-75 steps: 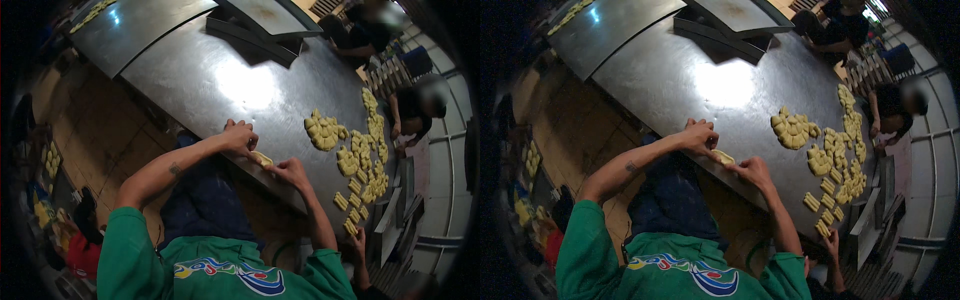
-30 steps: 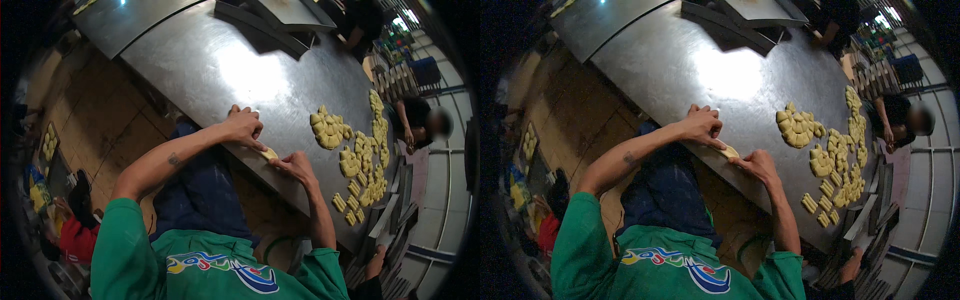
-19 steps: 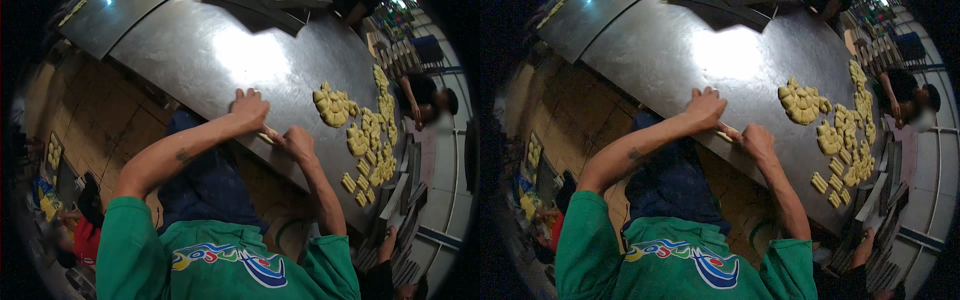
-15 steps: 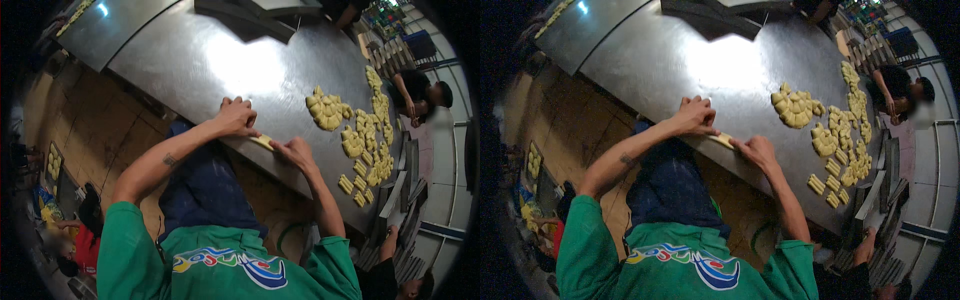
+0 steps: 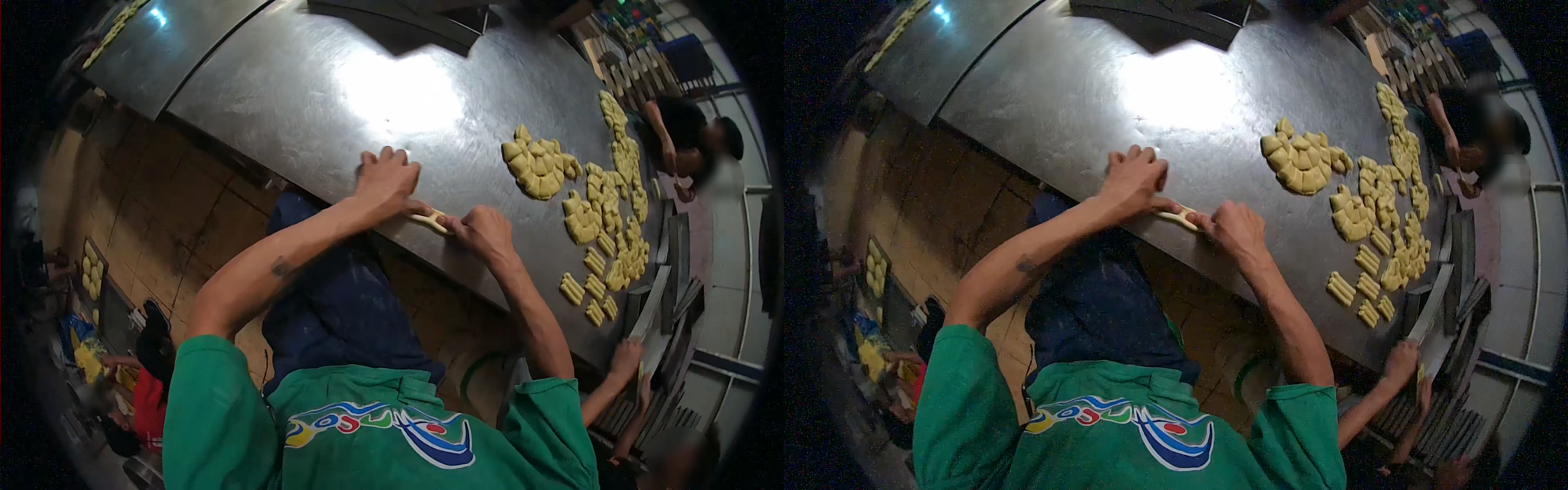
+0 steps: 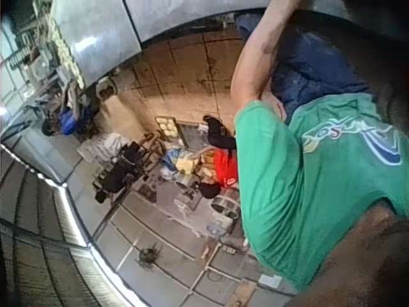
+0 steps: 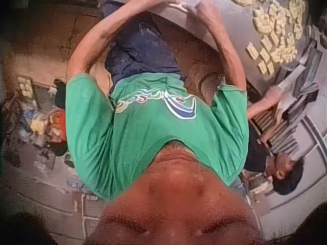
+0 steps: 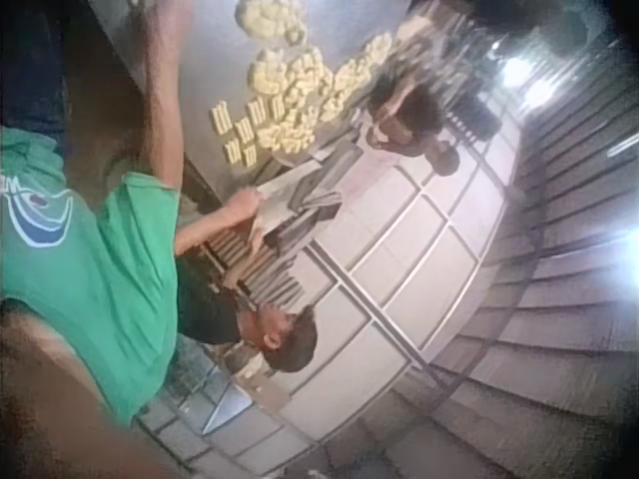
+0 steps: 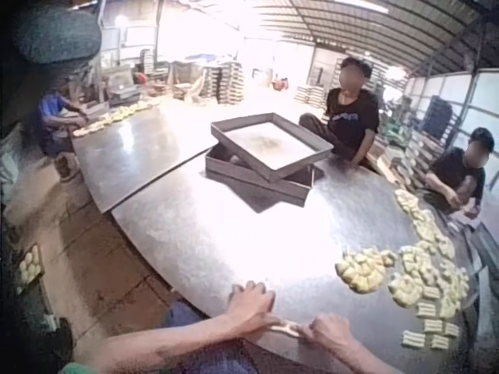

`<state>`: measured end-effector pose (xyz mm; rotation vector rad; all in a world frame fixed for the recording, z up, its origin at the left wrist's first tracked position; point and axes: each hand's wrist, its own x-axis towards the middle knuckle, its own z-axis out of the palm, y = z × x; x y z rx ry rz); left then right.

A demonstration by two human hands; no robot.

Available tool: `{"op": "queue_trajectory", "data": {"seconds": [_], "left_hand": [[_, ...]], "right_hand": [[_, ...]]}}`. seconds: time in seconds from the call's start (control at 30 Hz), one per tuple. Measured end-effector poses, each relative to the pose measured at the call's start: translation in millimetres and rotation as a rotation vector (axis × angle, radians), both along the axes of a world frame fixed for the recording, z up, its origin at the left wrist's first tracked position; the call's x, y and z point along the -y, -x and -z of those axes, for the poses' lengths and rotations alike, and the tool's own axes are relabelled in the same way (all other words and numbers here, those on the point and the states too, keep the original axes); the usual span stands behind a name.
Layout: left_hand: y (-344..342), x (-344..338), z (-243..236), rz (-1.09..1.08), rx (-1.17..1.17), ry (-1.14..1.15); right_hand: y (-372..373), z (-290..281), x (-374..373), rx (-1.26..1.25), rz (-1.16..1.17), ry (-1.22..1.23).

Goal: Shape strips of bread dough into crescent or bun shapes.

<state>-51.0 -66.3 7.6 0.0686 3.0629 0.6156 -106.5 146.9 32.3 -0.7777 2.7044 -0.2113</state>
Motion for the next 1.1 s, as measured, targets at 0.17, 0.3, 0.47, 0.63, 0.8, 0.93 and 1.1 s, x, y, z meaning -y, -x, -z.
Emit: {"op": "queue_trajectory", "data": {"seconds": [0.17, 0.3, 0.47, 0.63, 0.8, 0.93, 1.1], "left_hand": [[-5, 22, 14, 0.112, -0.025, -0.121], [3, 21, 4, 0.169, -0.048, -0.086], [8, 25, 5, 0.156, -0.050, -0.068], [14, 29, -8, 0.159, 0.054, -0.063], [11, 23, 11, 0.142, -0.016, -0.060], [6, 18, 13, 0.112, -0.131, -0.066], [8, 21, 5, 0.077, -0.046, -0.148]], "right_hand": [[6, 17, -18, 0.075, 0.025, 0.102], [16, 15, -20, 0.032, -0.030, 0.077], [24, 14, -6, -0.069, -0.064, 0.114], [26, 5, 6, 0.011, -0.051, -0.001], [33, 20, 2, 0.020, -0.010, 0.078], [28, 15, -8, 0.054, 0.043, 0.130], [18, 5, -5, 0.065, 0.107, 0.147]]}}
